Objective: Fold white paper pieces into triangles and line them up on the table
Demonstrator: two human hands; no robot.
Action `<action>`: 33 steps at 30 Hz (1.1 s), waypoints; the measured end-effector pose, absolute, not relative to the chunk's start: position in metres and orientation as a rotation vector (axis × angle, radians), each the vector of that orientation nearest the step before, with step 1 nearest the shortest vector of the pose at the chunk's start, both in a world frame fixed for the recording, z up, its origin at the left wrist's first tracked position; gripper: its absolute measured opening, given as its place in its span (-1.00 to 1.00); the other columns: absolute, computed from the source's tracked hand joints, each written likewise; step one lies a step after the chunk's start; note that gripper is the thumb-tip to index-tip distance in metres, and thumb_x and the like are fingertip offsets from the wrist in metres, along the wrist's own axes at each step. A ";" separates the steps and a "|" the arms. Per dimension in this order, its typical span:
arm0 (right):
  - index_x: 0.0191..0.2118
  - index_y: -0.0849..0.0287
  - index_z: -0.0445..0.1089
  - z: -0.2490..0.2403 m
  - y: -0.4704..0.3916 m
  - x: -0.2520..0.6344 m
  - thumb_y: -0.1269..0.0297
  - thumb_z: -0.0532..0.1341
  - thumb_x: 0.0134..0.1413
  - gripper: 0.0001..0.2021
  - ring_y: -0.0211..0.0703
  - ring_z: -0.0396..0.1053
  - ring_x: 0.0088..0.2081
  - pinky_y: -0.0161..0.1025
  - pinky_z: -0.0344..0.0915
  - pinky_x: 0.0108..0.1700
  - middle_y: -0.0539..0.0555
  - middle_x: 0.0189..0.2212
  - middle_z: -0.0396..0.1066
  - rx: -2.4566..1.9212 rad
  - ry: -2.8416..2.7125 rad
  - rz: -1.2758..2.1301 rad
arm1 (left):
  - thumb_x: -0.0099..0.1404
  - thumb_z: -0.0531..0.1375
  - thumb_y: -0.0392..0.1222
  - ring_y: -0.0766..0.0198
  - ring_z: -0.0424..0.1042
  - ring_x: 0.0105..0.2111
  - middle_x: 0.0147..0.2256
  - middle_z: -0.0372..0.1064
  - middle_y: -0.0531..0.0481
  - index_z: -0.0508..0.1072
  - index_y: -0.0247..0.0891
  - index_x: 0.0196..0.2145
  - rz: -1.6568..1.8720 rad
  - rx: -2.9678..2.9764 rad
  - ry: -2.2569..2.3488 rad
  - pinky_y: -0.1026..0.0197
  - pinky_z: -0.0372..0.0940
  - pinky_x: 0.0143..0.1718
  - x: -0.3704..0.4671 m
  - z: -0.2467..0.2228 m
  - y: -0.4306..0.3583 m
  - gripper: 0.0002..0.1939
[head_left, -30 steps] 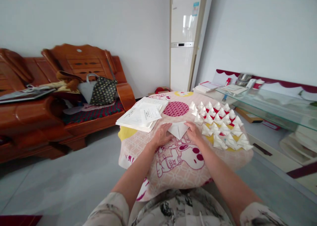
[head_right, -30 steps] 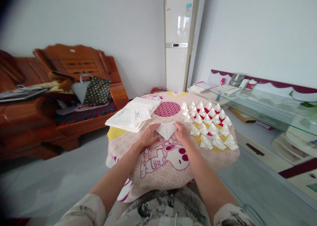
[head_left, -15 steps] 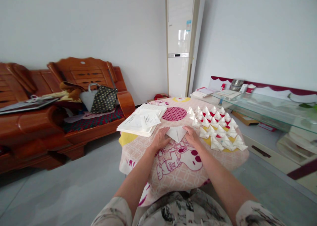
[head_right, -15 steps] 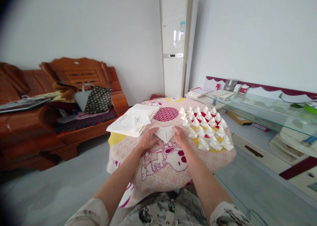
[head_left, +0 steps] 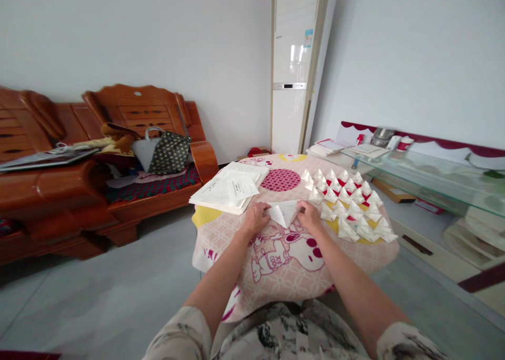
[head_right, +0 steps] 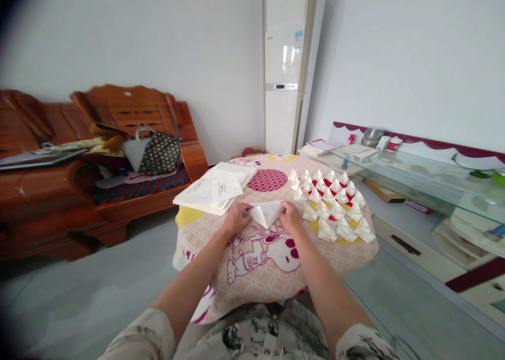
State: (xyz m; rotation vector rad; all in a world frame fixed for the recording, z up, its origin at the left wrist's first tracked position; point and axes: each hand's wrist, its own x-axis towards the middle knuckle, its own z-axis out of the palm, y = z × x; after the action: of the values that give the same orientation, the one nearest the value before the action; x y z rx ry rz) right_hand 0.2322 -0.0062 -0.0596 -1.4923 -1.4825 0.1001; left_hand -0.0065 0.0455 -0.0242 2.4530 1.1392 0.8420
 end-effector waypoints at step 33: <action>-0.52 0.10 0.47 -0.032 -0.046 0.219 0.52 0.08 -0.14 -0.75 -0.06 0.47 -0.30 -0.02 0.33 0.08 0.05 -0.45 0.54 -1.263 -1.713 -0.036 | 0.18 0.12 -0.43 0.13 0.44 -0.27 -0.37 0.46 -0.11 0.50 -0.26 -0.35 0.826 2.738 0.927 0.13 0.34 -0.17 -0.026 -0.017 0.005 -0.82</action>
State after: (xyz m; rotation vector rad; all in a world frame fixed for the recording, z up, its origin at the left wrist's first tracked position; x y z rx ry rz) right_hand 0.2186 -0.0459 -0.0318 -1.2632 -1.7128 -0.0362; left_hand -0.0257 0.0051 -0.0165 2.7382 0.9266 0.8265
